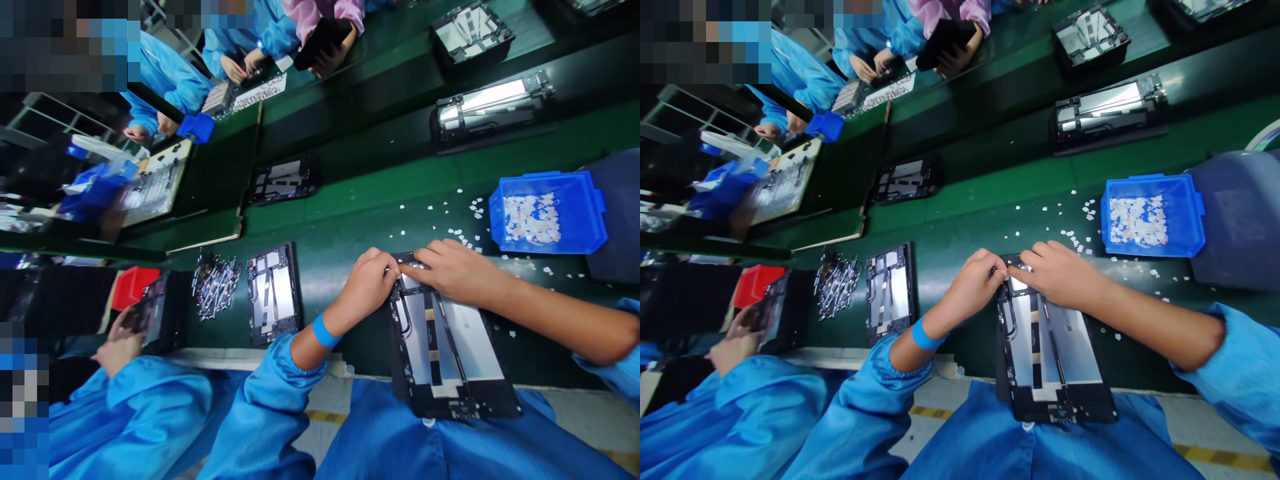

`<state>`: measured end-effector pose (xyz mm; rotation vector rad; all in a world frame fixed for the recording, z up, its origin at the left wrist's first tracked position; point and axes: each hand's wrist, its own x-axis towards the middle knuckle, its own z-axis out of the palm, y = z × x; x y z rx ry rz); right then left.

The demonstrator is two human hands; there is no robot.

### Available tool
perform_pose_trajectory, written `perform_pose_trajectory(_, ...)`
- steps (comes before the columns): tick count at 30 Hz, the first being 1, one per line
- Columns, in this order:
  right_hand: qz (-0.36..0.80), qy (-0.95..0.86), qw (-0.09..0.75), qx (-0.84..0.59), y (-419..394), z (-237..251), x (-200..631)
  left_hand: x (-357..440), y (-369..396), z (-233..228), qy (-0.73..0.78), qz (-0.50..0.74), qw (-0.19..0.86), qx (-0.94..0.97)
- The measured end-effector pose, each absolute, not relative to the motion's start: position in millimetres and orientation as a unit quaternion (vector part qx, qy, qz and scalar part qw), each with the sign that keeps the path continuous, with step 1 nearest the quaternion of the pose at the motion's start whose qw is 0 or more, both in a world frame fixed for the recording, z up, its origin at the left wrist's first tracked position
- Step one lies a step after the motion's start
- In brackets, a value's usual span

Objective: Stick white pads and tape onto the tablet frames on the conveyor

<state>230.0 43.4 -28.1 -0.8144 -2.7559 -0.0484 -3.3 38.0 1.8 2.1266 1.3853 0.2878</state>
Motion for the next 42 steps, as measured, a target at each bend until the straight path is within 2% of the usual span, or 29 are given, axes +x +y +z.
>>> perform_pose_trajectory(8, -0.016, -0.950, 0.138, -0.281, 43, -29, 230, -1, 32, -1, 0.541, 0.125, 0.271, 0.786)
perform_pose_trajectory(15, -0.004, -0.949, 0.141, -0.282, 44, -34, 231, -10, 45, -11, 0.571, 0.168, 0.378, 0.709)
perform_pose_trajectory(17, -0.006, -0.949, 0.141, -0.281, 44, -34, 231, -12, 39, -7, 0.578, 0.172, 0.340, 0.721)
perform_pose_trajectory(22, -0.013, -0.949, 0.143, -0.280, 44, -32, 231, -16, 6, 4, 0.516, 0.088, 0.119, 0.844)
perform_pose_trajectory(25, -0.015, -0.950, 0.137, -0.279, 43, -31, 231, -19, -8, 0, 0.479, 0.043, 0.054, 0.875)
perform_pose_trajectory(34, -0.033, -0.947, 0.149, -0.282, 41, -34, 232, -31, 5, -1, 0.394, -0.031, -0.007, 0.919)
perform_pose_trajectory(42, -0.028, -0.945, 0.165, -0.282, 44, -39, 235, -21, -4, 4, 0.379, -0.073, -0.062, 0.920)
